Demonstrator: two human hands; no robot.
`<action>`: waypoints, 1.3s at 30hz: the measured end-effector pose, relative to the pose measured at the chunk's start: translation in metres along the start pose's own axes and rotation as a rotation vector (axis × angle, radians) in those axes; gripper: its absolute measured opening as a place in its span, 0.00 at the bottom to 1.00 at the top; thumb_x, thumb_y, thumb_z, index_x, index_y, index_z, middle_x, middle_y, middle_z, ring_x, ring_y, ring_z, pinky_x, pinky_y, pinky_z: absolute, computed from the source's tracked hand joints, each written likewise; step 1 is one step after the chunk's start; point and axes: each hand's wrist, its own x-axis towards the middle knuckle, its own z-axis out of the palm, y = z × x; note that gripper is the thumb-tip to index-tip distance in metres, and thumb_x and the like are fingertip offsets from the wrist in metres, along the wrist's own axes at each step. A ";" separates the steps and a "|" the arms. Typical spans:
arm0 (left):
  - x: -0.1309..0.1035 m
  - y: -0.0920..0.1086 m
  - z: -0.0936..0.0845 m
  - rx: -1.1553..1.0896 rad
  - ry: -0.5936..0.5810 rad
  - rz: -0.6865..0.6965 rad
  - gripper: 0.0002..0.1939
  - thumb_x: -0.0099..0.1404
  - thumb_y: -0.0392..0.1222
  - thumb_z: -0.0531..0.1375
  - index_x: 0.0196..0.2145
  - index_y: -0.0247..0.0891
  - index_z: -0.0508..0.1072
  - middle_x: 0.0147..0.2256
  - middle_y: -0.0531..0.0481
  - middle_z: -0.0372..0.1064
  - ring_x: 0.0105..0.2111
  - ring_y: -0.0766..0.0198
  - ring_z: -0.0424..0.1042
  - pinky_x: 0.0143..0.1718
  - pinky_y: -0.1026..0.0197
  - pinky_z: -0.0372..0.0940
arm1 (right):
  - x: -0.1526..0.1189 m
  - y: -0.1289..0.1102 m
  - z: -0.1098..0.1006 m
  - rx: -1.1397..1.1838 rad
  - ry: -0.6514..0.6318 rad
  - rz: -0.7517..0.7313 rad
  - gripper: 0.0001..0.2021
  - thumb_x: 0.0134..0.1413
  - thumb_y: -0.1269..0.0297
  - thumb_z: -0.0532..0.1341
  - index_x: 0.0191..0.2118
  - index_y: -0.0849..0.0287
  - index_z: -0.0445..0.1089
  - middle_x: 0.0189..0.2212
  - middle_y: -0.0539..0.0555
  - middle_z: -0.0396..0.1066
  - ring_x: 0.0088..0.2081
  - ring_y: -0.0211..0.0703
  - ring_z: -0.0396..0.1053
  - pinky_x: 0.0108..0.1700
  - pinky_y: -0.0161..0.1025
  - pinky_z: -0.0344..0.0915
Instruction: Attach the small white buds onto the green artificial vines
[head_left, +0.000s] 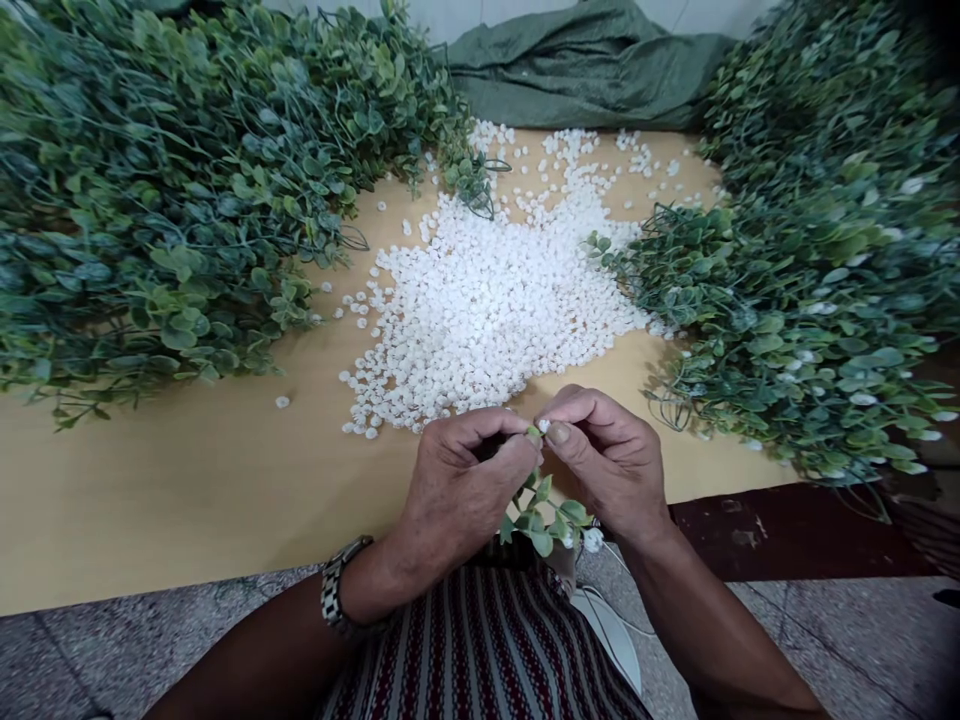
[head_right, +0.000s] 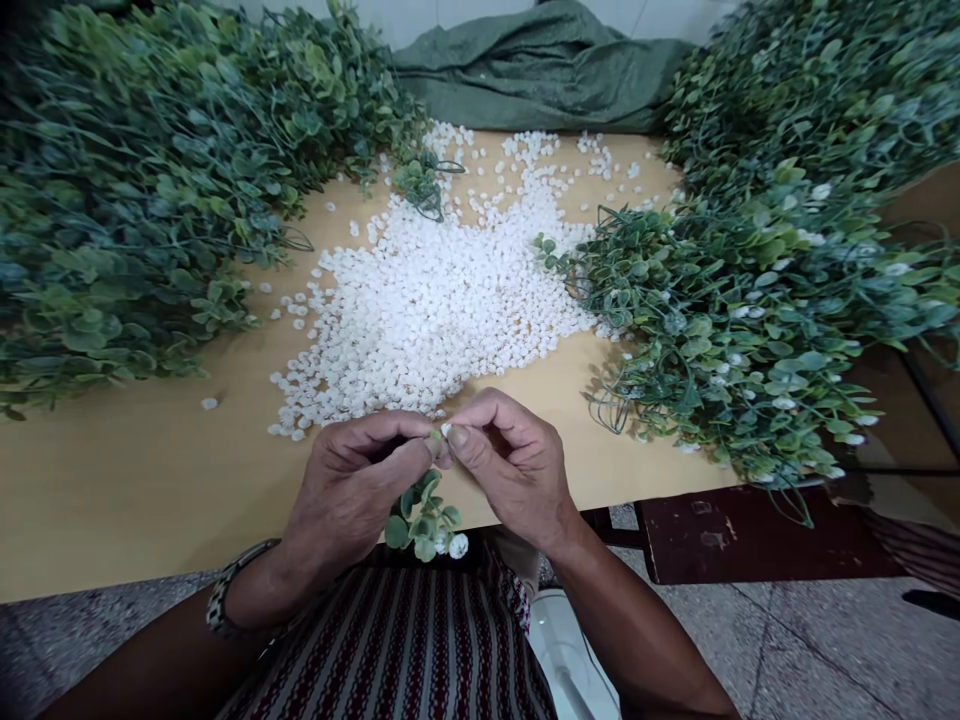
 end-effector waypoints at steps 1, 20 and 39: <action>0.000 0.000 0.001 -0.013 0.007 -0.013 0.08 0.54 0.33 0.57 0.19 0.34 0.72 0.17 0.56 0.61 0.18 0.74 0.55 0.19 0.71 0.52 | 0.000 0.000 0.001 -0.022 0.014 -0.012 0.04 0.57 0.69 0.60 0.31 0.58 0.70 0.24 0.47 0.68 0.26 0.32 0.65 0.29 0.30 0.63; 0.002 -0.006 0.009 -0.064 0.132 -0.002 0.07 0.51 0.31 0.56 0.18 0.35 0.69 0.17 0.57 0.61 0.20 0.73 0.57 0.21 0.71 0.56 | -0.006 0.009 0.008 -0.354 0.167 -0.353 0.09 0.54 0.78 0.59 0.37 0.58 0.70 0.27 0.48 0.68 0.31 0.35 0.65 0.31 0.34 0.62; 0.001 -0.002 0.008 0.049 0.093 0.053 0.09 0.54 0.32 0.56 0.18 0.34 0.71 0.17 0.55 0.62 0.18 0.72 0.58 0.20 0.70 0.56 | -0.011 0.017 0.008 -0.608 0.217 -0.541 0.14 0.53 0.77 0.60 0.44 0.54 0.71 0.31 0.53 0.71 0.32 0.42 0.68 0.32 0.41 0.67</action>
